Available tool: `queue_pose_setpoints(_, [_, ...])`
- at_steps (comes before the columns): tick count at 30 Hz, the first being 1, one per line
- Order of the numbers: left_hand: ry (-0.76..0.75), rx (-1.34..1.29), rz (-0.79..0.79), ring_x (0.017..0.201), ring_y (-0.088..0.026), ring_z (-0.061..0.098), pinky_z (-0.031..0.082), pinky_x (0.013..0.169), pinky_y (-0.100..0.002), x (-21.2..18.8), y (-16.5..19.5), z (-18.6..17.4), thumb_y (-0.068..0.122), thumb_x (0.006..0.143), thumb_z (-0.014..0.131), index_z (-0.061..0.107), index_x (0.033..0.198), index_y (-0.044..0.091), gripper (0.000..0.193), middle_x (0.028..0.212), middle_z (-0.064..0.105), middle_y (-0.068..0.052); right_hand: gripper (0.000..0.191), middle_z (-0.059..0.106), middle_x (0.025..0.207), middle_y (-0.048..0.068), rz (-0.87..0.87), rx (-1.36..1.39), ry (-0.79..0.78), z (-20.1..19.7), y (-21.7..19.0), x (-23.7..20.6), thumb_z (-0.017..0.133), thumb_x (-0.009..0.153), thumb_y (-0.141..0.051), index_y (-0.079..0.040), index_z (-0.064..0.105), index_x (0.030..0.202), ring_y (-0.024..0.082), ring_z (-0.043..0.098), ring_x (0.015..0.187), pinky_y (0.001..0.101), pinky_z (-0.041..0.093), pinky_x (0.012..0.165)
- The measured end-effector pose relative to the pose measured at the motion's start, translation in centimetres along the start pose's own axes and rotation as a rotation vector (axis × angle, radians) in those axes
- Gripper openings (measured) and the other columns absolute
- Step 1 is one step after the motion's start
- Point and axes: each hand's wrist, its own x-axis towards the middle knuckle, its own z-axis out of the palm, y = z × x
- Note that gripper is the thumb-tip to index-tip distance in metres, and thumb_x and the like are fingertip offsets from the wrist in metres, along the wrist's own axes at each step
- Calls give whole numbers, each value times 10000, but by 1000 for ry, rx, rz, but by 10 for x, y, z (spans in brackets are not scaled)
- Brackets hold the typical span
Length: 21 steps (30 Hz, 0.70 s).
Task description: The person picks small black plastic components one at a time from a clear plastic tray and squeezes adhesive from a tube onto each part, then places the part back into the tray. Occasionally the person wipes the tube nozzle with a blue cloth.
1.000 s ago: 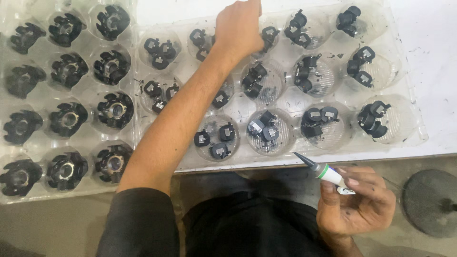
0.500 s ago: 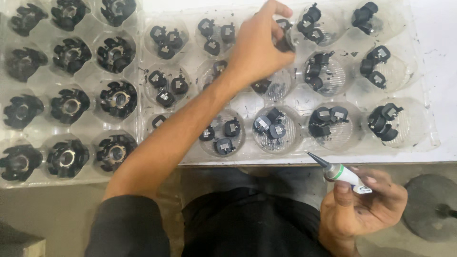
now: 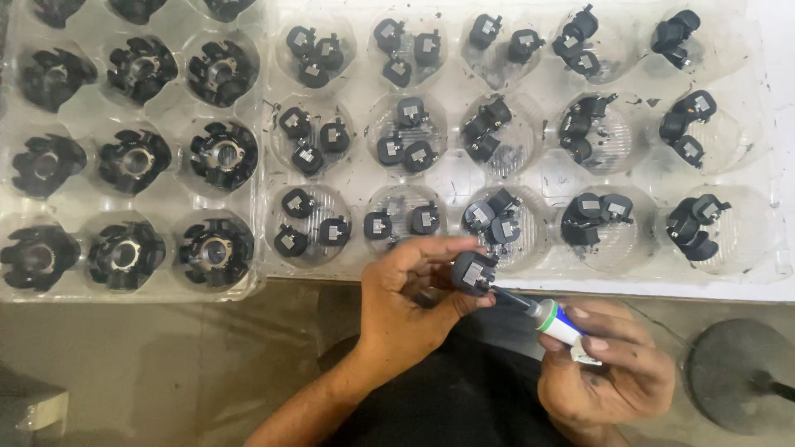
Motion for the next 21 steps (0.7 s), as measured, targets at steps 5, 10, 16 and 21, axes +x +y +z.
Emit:
queue_pose_setpoints(5, [-15, -140, 96, 1112, -164, 692, 671, 945, -349, -11, -6, -6, -212, 873, 712, 635, 1262, -22, 440, 1375, 611, -119, 388, 670, 943, 130, -139, -236, -81, 5, -12, 4, 766, 798, 87, -79, 489, 1012, 310, 711, 987, 380, 626, 807])
queue_pose_setpoints(10, [-21, -129, 42, 1096, -181, 703, 677, 958, -356, -15, -7, -11, -220, 885, 709, 636, 1294, -25, 459, 1342, 646, -142, 436, 668, 985, 96, -157, -165, -173, 6, -21, 2, 798, 716, 81, -97, 531, 1012, 267, 708, 964, 390, 662, 816])
queue_pose_setpoints(16, [-30, -142, 28, 1127, -168, 686, 660, 964, -340, -18, -7, -13, -215, 886, 711, 624, 1314, -31, 474, 1333, 647, -135, 428, 659, 1019, 114, -278, -163, -352, -2, -21, 10, 824, 663, 98, -79, 596, 978, 251, 689, 944, 434, 673, 856])
queue_pose_setpoints(21, [-45, -158, -6, 1131, -157, 683, 647, 971, -326, -18, -7, -14, -198, 897, 712, 611, 1332, -40, 474, 1332, 661, -137, 394, 669, 995, 106, -251, -208, -364, -6, -23, 10, 809, 654, 98, -76, 605, 943, 249, 705, 925, 455, 669, 872])
